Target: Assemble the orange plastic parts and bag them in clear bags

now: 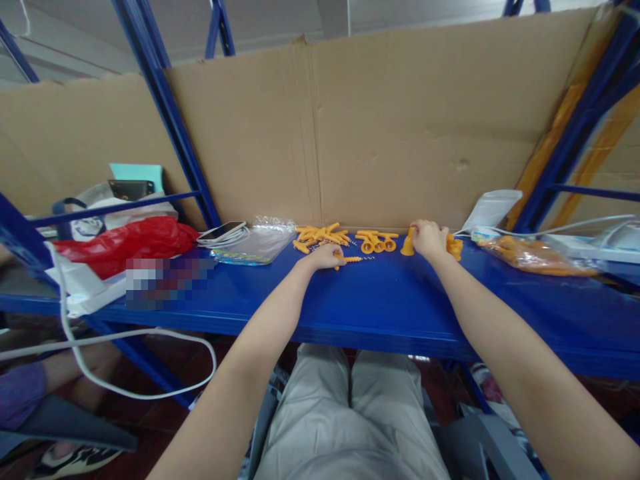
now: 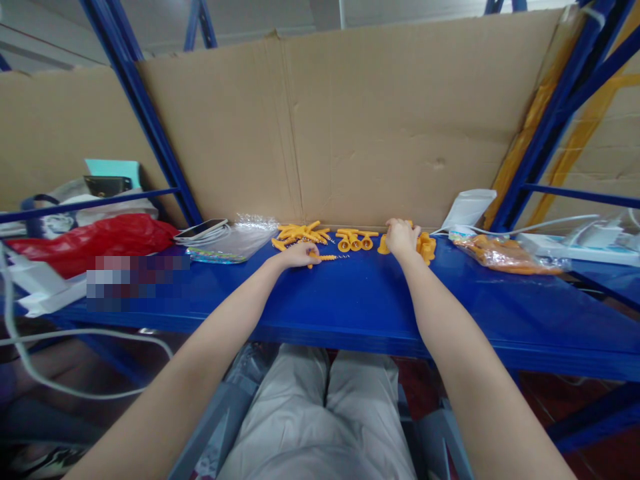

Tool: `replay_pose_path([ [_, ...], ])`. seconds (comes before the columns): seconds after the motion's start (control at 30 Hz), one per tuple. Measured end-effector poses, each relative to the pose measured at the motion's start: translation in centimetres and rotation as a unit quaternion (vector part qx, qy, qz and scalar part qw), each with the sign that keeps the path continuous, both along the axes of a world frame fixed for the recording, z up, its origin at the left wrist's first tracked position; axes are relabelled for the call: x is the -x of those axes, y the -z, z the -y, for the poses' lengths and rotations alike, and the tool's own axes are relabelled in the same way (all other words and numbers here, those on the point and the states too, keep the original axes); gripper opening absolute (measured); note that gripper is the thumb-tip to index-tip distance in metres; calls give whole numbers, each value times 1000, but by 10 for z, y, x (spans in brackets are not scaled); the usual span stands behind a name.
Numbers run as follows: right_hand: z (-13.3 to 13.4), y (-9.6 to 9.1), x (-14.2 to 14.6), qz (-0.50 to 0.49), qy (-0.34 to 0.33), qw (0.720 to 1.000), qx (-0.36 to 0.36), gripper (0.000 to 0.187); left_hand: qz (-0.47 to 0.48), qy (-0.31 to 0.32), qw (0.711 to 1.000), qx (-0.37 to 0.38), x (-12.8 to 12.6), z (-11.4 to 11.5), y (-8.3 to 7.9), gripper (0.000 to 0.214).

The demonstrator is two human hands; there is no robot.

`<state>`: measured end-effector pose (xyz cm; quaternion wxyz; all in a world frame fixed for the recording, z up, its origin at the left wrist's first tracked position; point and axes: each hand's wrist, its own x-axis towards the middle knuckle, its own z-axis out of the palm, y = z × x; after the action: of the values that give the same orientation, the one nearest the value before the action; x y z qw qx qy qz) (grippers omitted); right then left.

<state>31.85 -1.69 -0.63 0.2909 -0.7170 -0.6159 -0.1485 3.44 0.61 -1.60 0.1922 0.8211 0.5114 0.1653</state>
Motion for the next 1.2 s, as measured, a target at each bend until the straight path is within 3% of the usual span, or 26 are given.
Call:
replay_pose_path([
  [0.1, 1, -2, -2, -25, 4, 1000, 8, 34, -1, -1, 1000, -6, 0, 1, 0, 12],
  [0.27, 3, -4, 0, -59, -8, 995, 84, 30, 5, -3, 1000, 6, -1, 2, -1, 9],
  [0.43, 3, -4, 1, -52, -8, 994, 94, 31, 0, -3, 1000, 3, -2, 2, 0, 9],
  [0.87, -34, 28, -26, -8, -109, 985, 130, 42, 13, 3, 1000, 5, -1, -1, 1, 9],
  [1.07, -23, 19, -17, -25, -68, 983, 172, 36, -11, -8, 1000, -12, -2, 5, -3, 8],
  [1.2, -12, 10, -8, -27, -39, 993, 109, 32, -12, -5, 999, -42, -3, 6, -4, 11],
])
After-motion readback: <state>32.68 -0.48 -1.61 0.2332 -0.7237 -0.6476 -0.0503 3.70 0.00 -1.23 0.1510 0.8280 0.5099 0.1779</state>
